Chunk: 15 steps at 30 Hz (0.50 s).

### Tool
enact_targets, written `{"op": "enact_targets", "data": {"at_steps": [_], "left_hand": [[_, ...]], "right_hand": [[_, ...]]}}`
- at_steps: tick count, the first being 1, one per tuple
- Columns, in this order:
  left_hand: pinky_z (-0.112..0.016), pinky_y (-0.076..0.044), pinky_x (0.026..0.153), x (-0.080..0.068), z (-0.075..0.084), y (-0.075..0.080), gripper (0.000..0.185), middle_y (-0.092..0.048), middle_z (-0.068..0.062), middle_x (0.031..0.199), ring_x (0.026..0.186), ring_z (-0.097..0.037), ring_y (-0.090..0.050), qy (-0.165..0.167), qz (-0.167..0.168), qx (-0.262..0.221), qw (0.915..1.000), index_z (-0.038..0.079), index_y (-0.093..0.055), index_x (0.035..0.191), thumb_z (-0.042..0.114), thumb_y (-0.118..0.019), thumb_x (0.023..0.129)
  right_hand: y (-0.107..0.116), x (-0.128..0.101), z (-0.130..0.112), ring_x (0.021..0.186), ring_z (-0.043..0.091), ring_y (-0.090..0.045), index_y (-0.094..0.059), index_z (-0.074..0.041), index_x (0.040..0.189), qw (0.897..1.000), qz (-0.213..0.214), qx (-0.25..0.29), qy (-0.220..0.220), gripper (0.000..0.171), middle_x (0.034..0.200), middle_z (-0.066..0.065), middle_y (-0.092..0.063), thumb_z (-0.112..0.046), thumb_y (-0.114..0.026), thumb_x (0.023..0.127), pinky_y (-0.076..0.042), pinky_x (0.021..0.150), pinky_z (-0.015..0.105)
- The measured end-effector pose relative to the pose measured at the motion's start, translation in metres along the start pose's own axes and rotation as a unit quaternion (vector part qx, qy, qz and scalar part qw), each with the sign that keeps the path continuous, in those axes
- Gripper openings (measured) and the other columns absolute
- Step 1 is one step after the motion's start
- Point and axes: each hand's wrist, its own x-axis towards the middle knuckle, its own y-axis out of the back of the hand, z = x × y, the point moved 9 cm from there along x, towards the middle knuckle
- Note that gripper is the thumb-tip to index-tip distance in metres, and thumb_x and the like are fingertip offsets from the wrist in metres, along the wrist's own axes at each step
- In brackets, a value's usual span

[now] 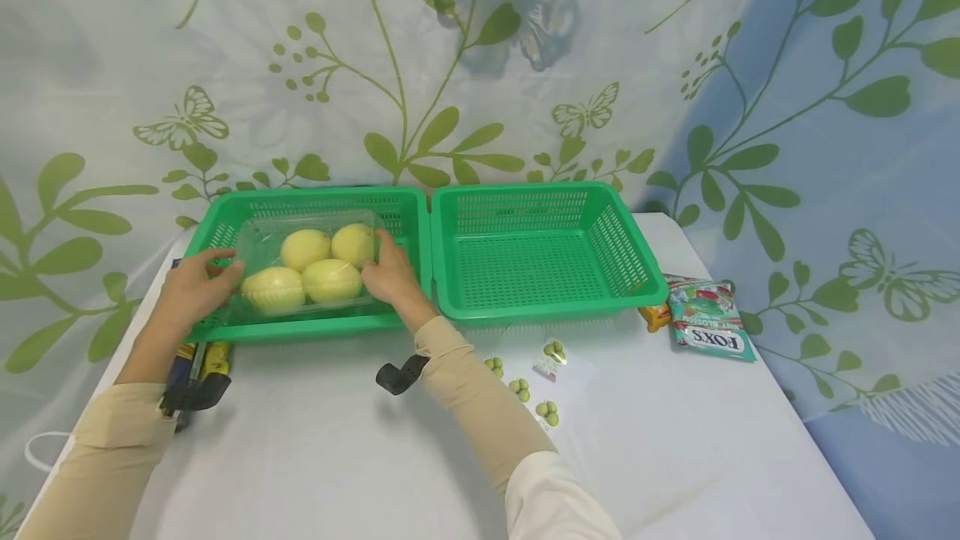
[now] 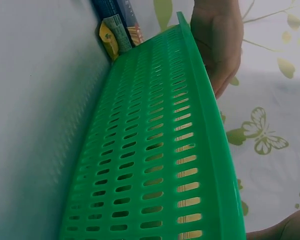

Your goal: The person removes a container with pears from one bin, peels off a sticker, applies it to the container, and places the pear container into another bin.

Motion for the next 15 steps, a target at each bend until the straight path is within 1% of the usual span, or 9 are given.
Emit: {"op": "enact_targets", "data": {"at_steps": [2,4,6,8,10,11,13,15], "left_hand": [[-0.053,-0.051,0.074,0.0,0.0,0.0,0.06,-0.053,-0.038,0.136,0.11,-0.052,-0.059,-0.002,0.002,-0.006,1.0,-0.001,-0.038,0.152,0.04,-0.036,0.108],[-0.045,-0.051,0.068,-0.001,0.0,0.002,0.06,-0.054,-0.037,0.135,0.1,-0.046,-0.065,-0.006,0.008,-0.015,0.9998,0.0,-0.039,0.152,0.04,-0.032,0.108],[-0.04,-0.051,0.062,-0.001,-0.001,0.003,0.058,-0.057,-0.036,0.131,0.086,-0.037,-0.069,-0.006,0.015,-0.028,0.9995,0.0,-0.04,0.152,0.038,-0.028,0.109],[-0.037,-0.052,0.06,-0.001,-0.002,0.003,0.055,-0.059,-0.035,0.129,0.075,-0.028,-0.069,-0.003,0.018,-0.045,0.9988,0.001,-0.041,0.152,0.033,-0.025,0.11],[-0.036,-0.055,0.06,-0.001,-0.004,0.003,0.049,-0.059,-0.033,0.126,0.069,-0.02,-0.067,0.002,0.018,-0.061,0.998,0.002,-0.042,0.151,0.026,-0.028,0.11],[-0.036,-0.056,0.061,-0.001,-0.005,0.002,0.047,-0.058,-0.033,0.125,0.068,-0.018,-0.066,0.005,0.017,-0.068,0.9975,0.002,-0.042,0.151,0.022,-0.031,0.11],[-0.034,-0.054,0.057,0.0,-0.007,0.002,0.047,-0.056,-0.033,0.128,0.066,-0.017,-0.065,0.009,0.017,-0.076,0.9969,0.002,-0.042,0.151,0.012,-0.038,0.106],[-0.031,-0.048,0.05,0.0,-0.007,0.004,0.051,-0.056,-0.033,0.129,0.063,-0.019,-0.065,0.01,0.021,-0.072,0.9971,0.002,-0.043,0.151,0.002,-0.042,0.1]], "right_hand": [[0.002,0.0,0.0,0.146,0.035,-0.039,-0.026,-0.014,0.159,1.0,0.003,0.006,0.001,0.06,0.158,0.019,-0.038,-0.011,-0.047,0.103,-0.043,0.113,0.053],[0.003,0.0,0.0,0.144,0.035,-0.042,-0.027,-0.015,0.159,1.0,0.006,0.016,-0.001,0.059,0.156,0.019,-0.041,-0.012,-0.048,0.103,-0.046,0.108,0.052],[0.005,0.0,0.001,0.137,0.034,-0.047,-0.028,-0.016,0.158,0.999,0.009,0.031,-0.003,0.059,0.152,0.02,-0.044,-0.013,-0.05,0.103,-0.049,0.1,0.048],[0.006,0.0,0.002,0.128,0.033,-0.051,-0.03,-0.016,0.158,0.999,0.012,0.049,-0.008,0.059,0.146,0.019,-0.047,-0.013,-0.051,0.103,-0.049,0.089,0.043],[0.008,-0.001,0.003,0.12,0.03,-0.053,-0.031,-0.017,0.157,0.998,0.015,0.066,-0.013,0.059,0.141,0.018,-0.049,-0.013,-0.053,0.102,-0.047,0.082,0.039],[0.009,-0.001,0.004,0.119,0.029,-0.053,-0.032,-0.017,0.157,0.997,0.017,0.073,-0.014,0.059,0.14,0.017,-0.05,-0.013,-0.053,0.102,-0.046,0.081,0.038],[0.01,-0.001,0.005,0.119,0.028,-0.054,-0.034,-0.018,0.156,0.996,0.018,0.083,-0.018,0.058,0.14,0.016,-0.051,-0.014,-0.055,0.102,-0.047,0.081,0.037],[0.011,-0.001,0.005,0.121,0.028,-0.054,-0.035,-0.018,0.155,0.996,0.017,0.085,-0.018,0.057,0.14,0.015,-0.051,-0.016,-0.055,0.102,-0.048,0.084,0.038]]}}
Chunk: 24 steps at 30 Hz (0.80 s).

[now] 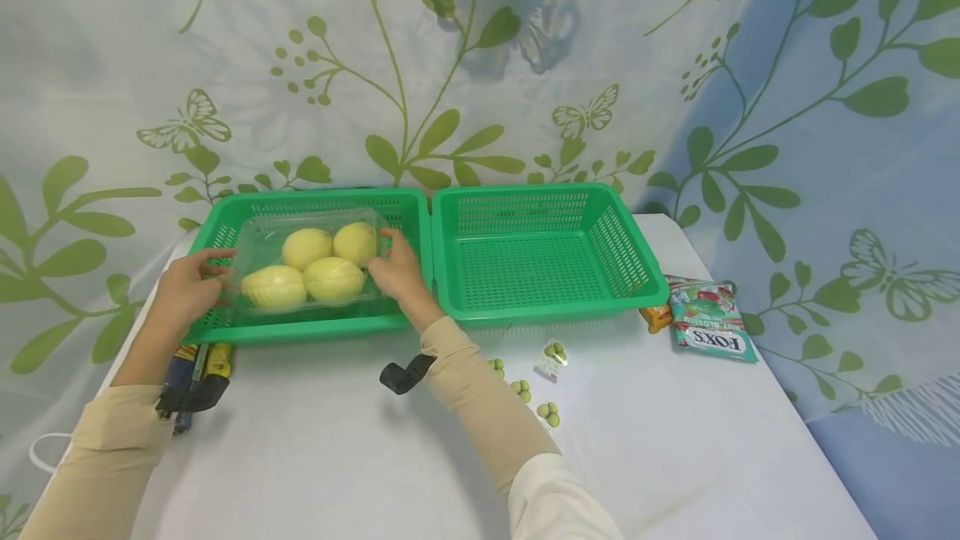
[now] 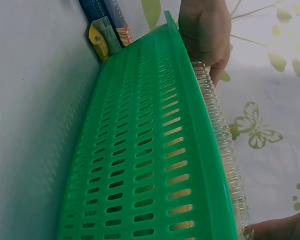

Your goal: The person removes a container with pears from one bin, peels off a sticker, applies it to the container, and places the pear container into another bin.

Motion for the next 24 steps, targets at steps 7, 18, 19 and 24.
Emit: {"op": "enact_targets", "data": {"at_steps": [7,18,19,24], "left_hand": [[-0.029,-0.037,0.045,-0.0007,0.0024,0.0054,0.06,-0.06,-0.032,0.128,0.072,-0.023,-0.069,0.001,0.024,0.02,0.9995,0.003,-0.046,0.149,-0.004,-0.044,0.089],[-0.03,-0.039,0.046,-0.0048,0.0052,0.0077,0.053,-0.06,-0.031,0.129,0.077,-0.022,-0.069,-0.001,0.029,0.007,0.9995,0.003,-0.047,0.149,0.001,-0.049,0.096],[-0.03,-0.039,0.046,-0.0047,0.0051,0.0079,0.053,-0.061,-0.031,0.129,0.076,-0.019,-0.068,-0.001,0.03,0.008,0.9995,0.003,-0.048,0.148,0.001,-0.049,0.095],[-0.029,-0.04,0.046,-0.0061,0.0034,0.01,0.05,-0.062,-0.03,0.129,0.069,-0.011,-0.065,0.0,0.038,0.006,0.9992,0.004,-0.05,0.147,0.001,-0.05,0.096]], "right_hand": [[0.005,-0.0008,-0.0024,0.09,0.021,-0.054,-0.043,-0.014,0.15,1.0,0.007,0.009,0.02,0.043,0.131,0.018,-0.056,-0.023,-0.039,0.109,-0.044,0.074,0.033],[0.0083,-0.001,-0.0024,0.099,0.025,-0.054,-0.047,-0.015,0.146,1.0,0.017,0.004,0.015,0.052,0.13,0.016,-0.057,0.003,-0.037,0.098,-0.038,0.068,0.031],[0.0084,-0.001,-0.0022,0.101,0.025,-0.055,-0.047,-0.014,0.146,1.0,0.017,0.004,0.016,0.053,0.129,0.016,-0.057,0.004,-0.037,0.097,-0.038,0.068,0.031],[0.0095,-0.0028,-0.0032,0.104,0.027,-0.057,-0.049,-0.014,0.144,0.999,0.022,0.0,0.024,0.051,0.125,0.017,-0.058,0.004,-0.038,0.098,-0.039,0.067,0.03]]}}
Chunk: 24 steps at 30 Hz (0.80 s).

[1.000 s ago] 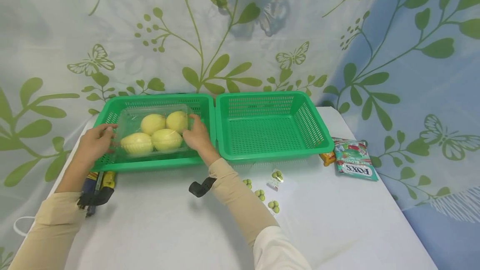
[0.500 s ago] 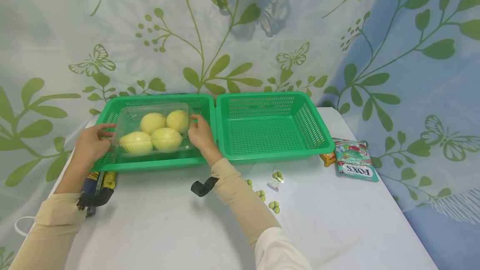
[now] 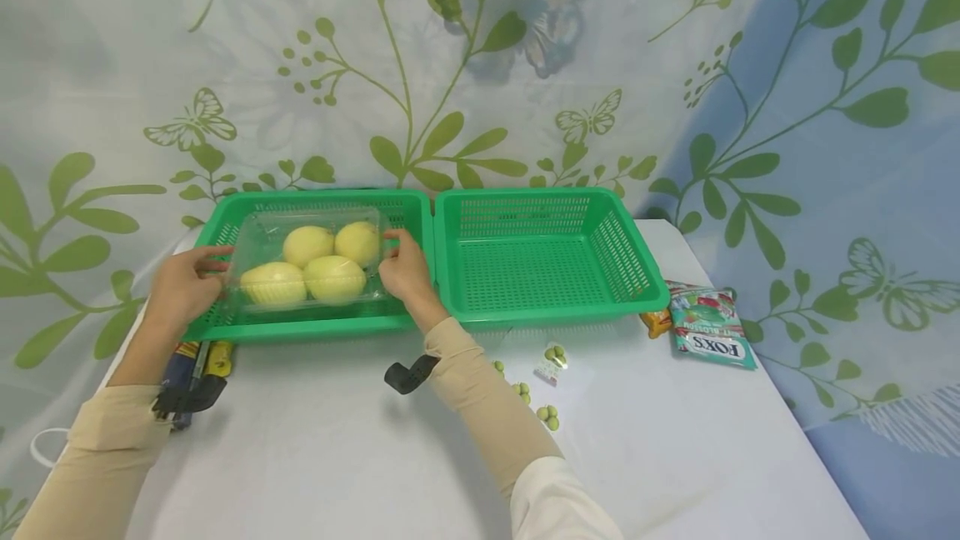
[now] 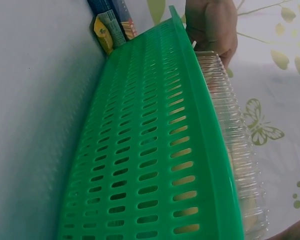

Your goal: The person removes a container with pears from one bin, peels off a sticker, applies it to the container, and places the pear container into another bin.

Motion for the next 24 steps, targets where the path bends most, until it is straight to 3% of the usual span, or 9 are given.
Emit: {"op": "enact_targets", "data": {"at_steps": [5,10,16,24], "left_hand": [[-0.025,-0.046,0.05,-0.0018,-0.0022,0.002,0.049,-0.061,-0.031,0.128,0.061,0.002,-0.059,-0.005,0.0,-0.02,0.9998,0.001,-0.045,0.149,0.005,-0.048,0.1],[-0.024,-0.051,0.056,-0.0024,-0.0019,0.0021,0.05,-0.059,-0.03,0.127,0.061,0.005,-0.057,-0.006,-0.004,-0.036,0.9993,-0.001,-0.041,0.151,0.009,-0.047,0.103],[-0.022,-0.054,0.057,-0.0024,-0.0015,0.0011,0.05,-0.058,-0.029,0.128,0.061,0.007,-0.056,-0.005,-0.007,-0.039,0.9992,0.0,-0.04,0.152,0.01,-0.046,0.103],[-0.021,-0.055,0.058,-0.0039,0.0018,0.0012,0.051,-0.057,-0.028,0.127,0.062,0.008,-0.055,-0.013,-0.013,-0.042,0.9989,-0.001,-0.039,0.152,0.009,-0.046,0.103]], "right_hand": [[0.0028,0.0002,-0.0004,0.09,0.022,-0.055,-0.049,-0.015,0.146,1.0,0.017,0.002,0.002,0.054,0.114,0.014,-0.06,0.006,-0.04,0.097,-0.036,0.064,0.029],[0.0061,0.0019,-0.0002,0.076,0.019,-0.046,-0.038,-0.013,0.154,0.999,0.038,0.013,-0.007,0.063,0.101,0.008,-0.057,0.007,-0.041,0.095,-0.034,0.063,0.03],[0.0059,0.0021,0.0013,0.072,0.017,-0.041,-0.037,-0.009,0.155,0.999,0.032,0.002,-0.008,0.057,0.095,0.005,-0.054,0.003,-0.041,0.099,-0.033,0.064,0.032],[0.0093,0.0007,-0.0026,0.077,0.017,-0.045,-0.04,-0.007,0.154,1.0,0.025,-0.005,-0.006,0.054,0.102,0.01,-0.058,0.001,-0.043,0.1,-0.033,0.064,0.03]]}}
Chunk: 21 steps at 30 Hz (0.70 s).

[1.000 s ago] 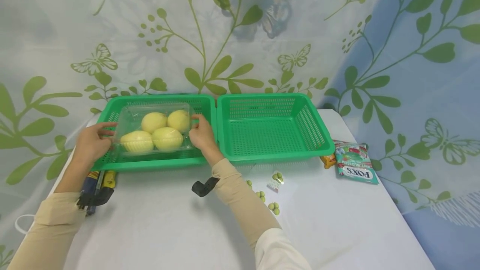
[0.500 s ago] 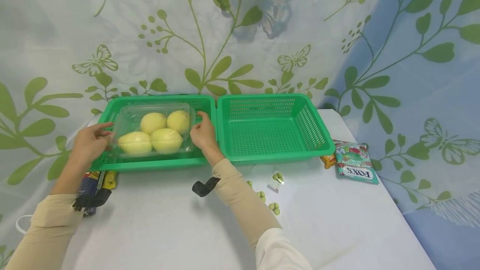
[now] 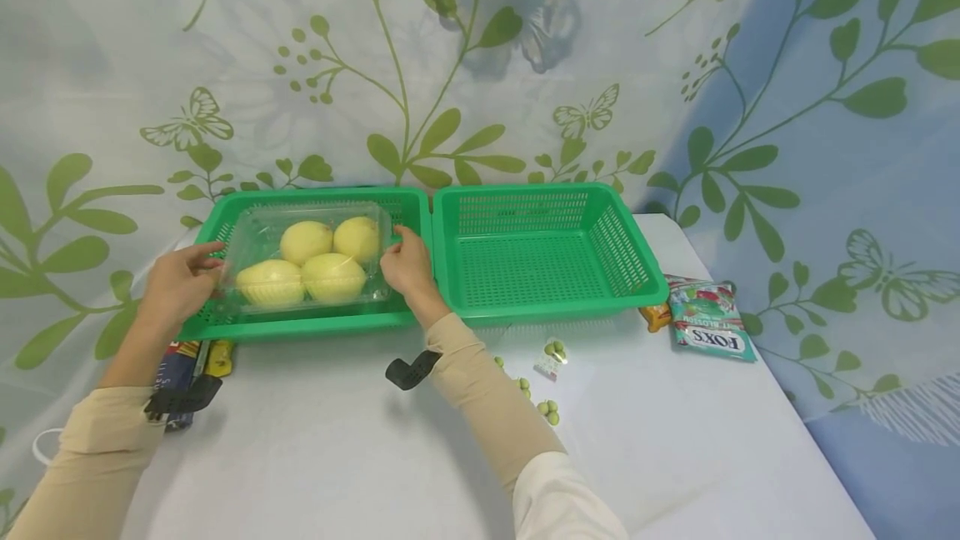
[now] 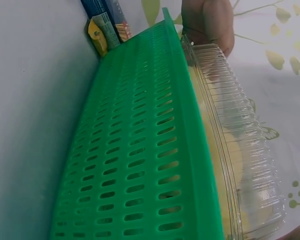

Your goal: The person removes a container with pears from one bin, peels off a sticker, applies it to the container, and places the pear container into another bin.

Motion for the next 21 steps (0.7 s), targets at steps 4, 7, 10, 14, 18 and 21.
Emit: {"op": "enact_targets", "data": {"at_steps": [4,7,10,14,18,21], "left_hand": [[-0.019,-0.056,0.061,-0.001,0.001,0.0,0.05,-0.055,-0.026,0.126,0.066,0.008,-0.054,-0.006,-0.008,-0.015,0.9998,-0.001,-0.039,0.152,0.011,-0.046,0.104],[-0.019,-0.057,0.062,-0.002,0.002,0.0,0.049,-0.054,-0.025,0.125,0.068,0.008,-0.053,-0.012,-0.012,-0.024,0.9996,0.0,-0.041,0.152,0.01,-0.044,0.104],[-0.019,-0.057,0.063,-0.002,0.003,0.0,0.048,-0.053,-0.026,0.126,0.069,0.008,-0.053,-0.019,-0.016,-0.032,0.9992,0.001,-0.042,0.151,0.009,-0.043,0.104],[-0.018,-0.057,0.064,-0.002,0.003,-0.001,0.048,-0.053,-0.026,0.127,0.073,0.01,-0.052,-0.022,-0.017,-0.045,0.9986,0.003,-0.042,0.152,0.009,-0.044,0.104],[-0.018,-0.057,0.066,-0.002,-0.001,-0.002,0.048,-0.053,-0.018,0.12,0.077,0.009,-0.052,-0.012,-0.023,-0.058,0.998,0.005,-0.041,0.153,0.011,-0.044,0.105],[-0.018,-0.058,0.068,-0.002,-0.003,-0.003,0.049,-0.051,-0.011,0.116,0.079,0.008,-0.054,-0.006,-0.031,-0.071,0.997,0.005,-0.039,0.154,0.016,-0.045,0.106]], "right_hand": [[0.002,-0.002,-0.003,0.069,0.015,-0.041,-0.043,-0.006,0.152,1.0,0.002,0.003,0.007,0.052,0.088,0.003,-0.054,-0.001,-0.043,0.101,-0.03,0.061,0.029],[0.004,-0.003,-0.005,0.066,0.014,-0.043,-0.045,-0.006,0.151,1.0,0.008,0.009,0.011,0.052,0.078,0.0,-0.052,-0.001,-0.044,0.099,-0.031,0.059,0.028],[0.007,-0.002,-0.005,0.067,0.012,-0.051,-0.047,-0.006,0.149,1.0,0.015,0.016,0.009,0.052,0.077,0.0,-0.054,-0.001,-0.045,0.098,-0.034,0.058,0.026],[0.011,-0.003,-0.006,0.07,0.012,-0.054,-0.049,-0.007,0.149,1.0,0.022,0.019,0.005,0.051,0.083,-0.001,-0.057,-0.001,-0.046,0.098,-0.035,0.057,0.025],[0.01,-0.005,-0.006,0.061,0.013,-0.045,-0.048,-0.01,0.15,1.0,0.009,0.014,0.002,0.051,0.076,0.0,-0.055,-0.001,-0.045,0.099,-0.032,0.056,0.027],[0.01,-0.006,-0.005,0.061,0.013,-0.044,-0.048,-0.01,0.149,1.0,0.001,0.018,0.002,0.051,0.074,0.0,-0.052,-0.002,-0.044,0.099,-0.034,0.059,0.027]]}}
